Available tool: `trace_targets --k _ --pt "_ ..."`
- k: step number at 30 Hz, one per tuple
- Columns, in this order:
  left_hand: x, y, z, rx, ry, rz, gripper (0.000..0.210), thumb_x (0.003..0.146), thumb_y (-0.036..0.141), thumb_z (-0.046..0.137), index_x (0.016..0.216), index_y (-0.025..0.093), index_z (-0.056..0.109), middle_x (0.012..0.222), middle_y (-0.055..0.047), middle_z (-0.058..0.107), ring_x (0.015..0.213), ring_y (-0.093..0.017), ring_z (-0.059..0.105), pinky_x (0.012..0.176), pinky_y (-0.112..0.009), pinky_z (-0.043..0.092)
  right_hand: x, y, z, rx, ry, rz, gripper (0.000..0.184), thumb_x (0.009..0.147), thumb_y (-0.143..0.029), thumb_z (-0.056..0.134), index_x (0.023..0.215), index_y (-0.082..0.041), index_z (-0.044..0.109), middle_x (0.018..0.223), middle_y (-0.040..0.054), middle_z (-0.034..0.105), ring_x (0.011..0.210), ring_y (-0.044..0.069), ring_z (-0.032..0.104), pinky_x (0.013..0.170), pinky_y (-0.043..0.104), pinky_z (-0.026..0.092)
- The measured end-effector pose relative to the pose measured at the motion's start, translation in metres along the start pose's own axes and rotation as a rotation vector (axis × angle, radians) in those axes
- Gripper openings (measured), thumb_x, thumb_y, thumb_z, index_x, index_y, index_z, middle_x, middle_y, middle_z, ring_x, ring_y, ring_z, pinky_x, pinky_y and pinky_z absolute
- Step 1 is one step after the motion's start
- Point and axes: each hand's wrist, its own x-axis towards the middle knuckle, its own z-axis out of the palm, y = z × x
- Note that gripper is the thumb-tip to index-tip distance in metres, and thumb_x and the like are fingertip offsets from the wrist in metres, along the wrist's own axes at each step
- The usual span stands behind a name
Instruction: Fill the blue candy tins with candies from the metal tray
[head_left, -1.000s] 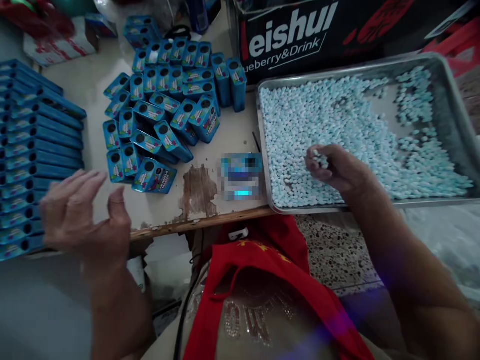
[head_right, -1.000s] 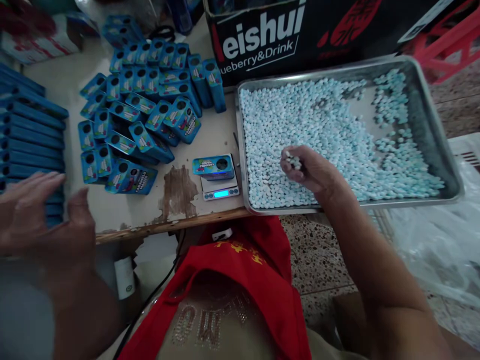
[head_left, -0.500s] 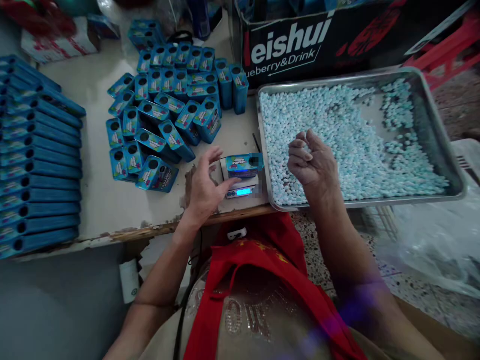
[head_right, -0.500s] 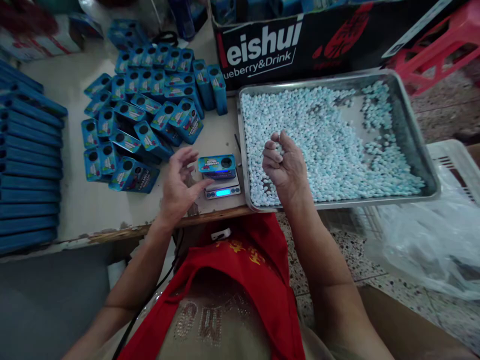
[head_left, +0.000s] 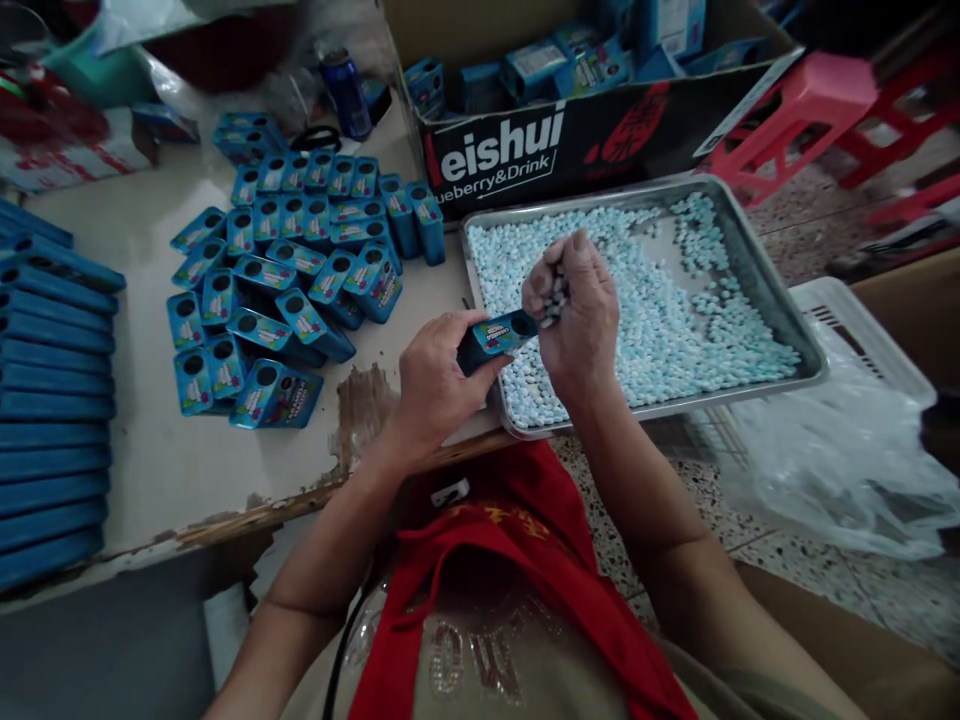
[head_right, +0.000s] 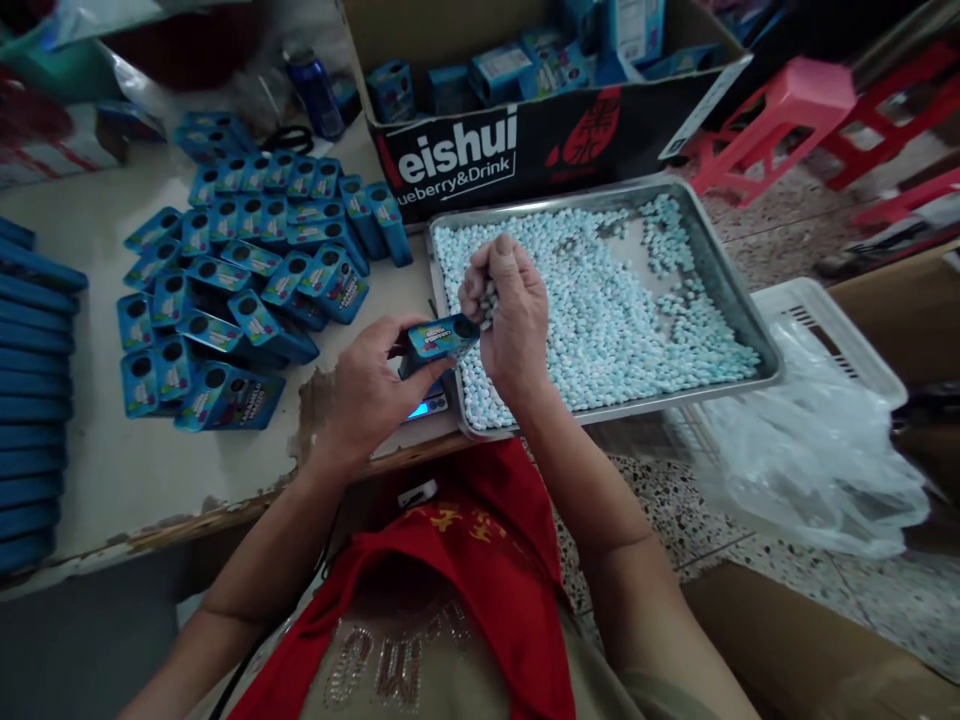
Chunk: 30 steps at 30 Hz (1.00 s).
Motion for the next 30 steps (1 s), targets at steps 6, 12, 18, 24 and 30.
trace_targets --k 6,12,18,24,30 --pt "0.015 0.011 0.021 0.020 -0.012 0.074 0.046 0.089 0.025 0.102 0.128 0.022 0.077 0.123 -0.009 0.085 0.116 -0.030 0.082 0.106 -0.044 0.068 0.005 0.004 -0.023 -0.074 0.052 -0.061 0.053 0.105 -0.084 0.068 0.094 -0.032 0.063 0.074 -0.0001 0.050 0.066 0.018 0.053 0.056 0.033 0.040" --pt "0.008 0.001 0.031 -0.146 0.008 -0.021 0.047 0.092 0.025 0.102 0.131 0.024 0.075 0.124 -0.006 0.084 0.111 -0.026 0.082 0.099 -0.039 0.069 0.011 -0.010 -0.035 -0.067 0.062 -0.046 0.056 0.106 -0.087 0.064 0.094 -0.033 0.060 0.068 -0.0038 0.037 0.061 0.018 0.042 0.055 0.034 0.039" --pt "-0.003 -0.008 0.030 -0.197 0.049 -0.064 0.047 0.089 0.023 0.104 0.128 0.024 0.077 0.122 -0.006 0.084 0.110 -0.025 0.082 0.099 -0.039 0.069 0.006 -0.006 -0.010 -0.025 0.109 -0.062 0.050 0.108 -0.078 0.069 0.090 -0.032 0.060 0.073 -0.0029 0.038 0.062 0.018 0.039 0.059 0.036 0.040" --pt "-0.003 -0.003 0.023 -0.150 0.032 -0.063 0.048 0.088 0.022 0.104 0.128 0.024 0.078 0.123 -0.008 0.084 0.114 -0.028 0.082 0.107 -0.045 0.068 -0.002 -0.004 0.000 -0.056 0.034 0.001 0.046 0.109 -0.071 0.074 0.088 -0.031 0.062 0.070 -0.0035 0.038 0.062 0.017 0.046 0.058 0.035 0.039" --pt "-0.019 -0.014 0.007 -0.193 0.057 -0.140 0.044 0.093 0.025 0.100 0.131 0.028 0.077 0.124 -0.005 0.084 0.111 -0.025 0.083 0.105 -0.040 0.070 0.015 -0.003 -0.022 0.152 0.022 0.123 0.042 0.110 -0.063 0.078 0.087 -0.032 0.060 0.061 -0.0089 0.019 0.053 0.016 0.029 0.053 0.033 0.034"
